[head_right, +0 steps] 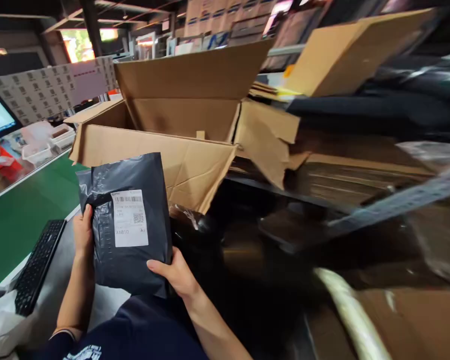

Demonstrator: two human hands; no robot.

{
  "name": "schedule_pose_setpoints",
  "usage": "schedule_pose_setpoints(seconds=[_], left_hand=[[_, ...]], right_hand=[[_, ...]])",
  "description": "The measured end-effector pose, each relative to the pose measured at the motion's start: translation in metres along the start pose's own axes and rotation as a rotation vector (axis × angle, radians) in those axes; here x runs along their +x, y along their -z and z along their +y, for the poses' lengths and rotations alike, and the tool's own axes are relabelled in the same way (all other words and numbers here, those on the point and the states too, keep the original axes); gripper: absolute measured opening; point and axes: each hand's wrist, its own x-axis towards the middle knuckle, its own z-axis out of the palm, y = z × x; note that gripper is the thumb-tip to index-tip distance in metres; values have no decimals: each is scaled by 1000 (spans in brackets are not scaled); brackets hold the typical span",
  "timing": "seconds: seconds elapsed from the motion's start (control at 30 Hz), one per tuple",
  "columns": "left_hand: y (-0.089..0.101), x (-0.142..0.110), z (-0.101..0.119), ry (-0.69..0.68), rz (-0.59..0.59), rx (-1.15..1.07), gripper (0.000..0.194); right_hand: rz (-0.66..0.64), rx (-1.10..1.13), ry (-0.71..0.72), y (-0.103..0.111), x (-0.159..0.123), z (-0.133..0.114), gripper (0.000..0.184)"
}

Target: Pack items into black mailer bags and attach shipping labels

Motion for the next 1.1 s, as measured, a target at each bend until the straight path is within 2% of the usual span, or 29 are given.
schedule_pose_setpoints(seconds=[0.17, 0.3, 0.47, 0.6, 0.77, 1.0, 1.07, 1.1], left_hand=[[-25, 6, 2, 42, -165, -28, 66], [-33, 3, 0, 47, -198, -49, 62], [-30, 2, -2, 17, -163, -30, 62], [-19, -4, 4, 1, -93, -4, 67], [4, -11, 4, 54, 23, -31, 67], [42, 7, -23, 82, 252, -177, 46], [55, 9, -35, 101, 250, -269, 48], [63, 8, -41, 102, 196, -314, 53]], right_hand=[[178, 7, 66, 4, -16, -4, 62], [186, -4, 74, 8, -21, -3, 60], [152, -13, 75, 10, -16, -1, 62], [108, -37, 37, 9, -11, -4, 63], [64, -90, -47, 4, -2, -6, 63], [15, -155, -133, -23, 14, 3, 64], [1, -159, -140, -31, 17, 5, 63], [-9, -156, -138, -35, 19, 5, 63]])
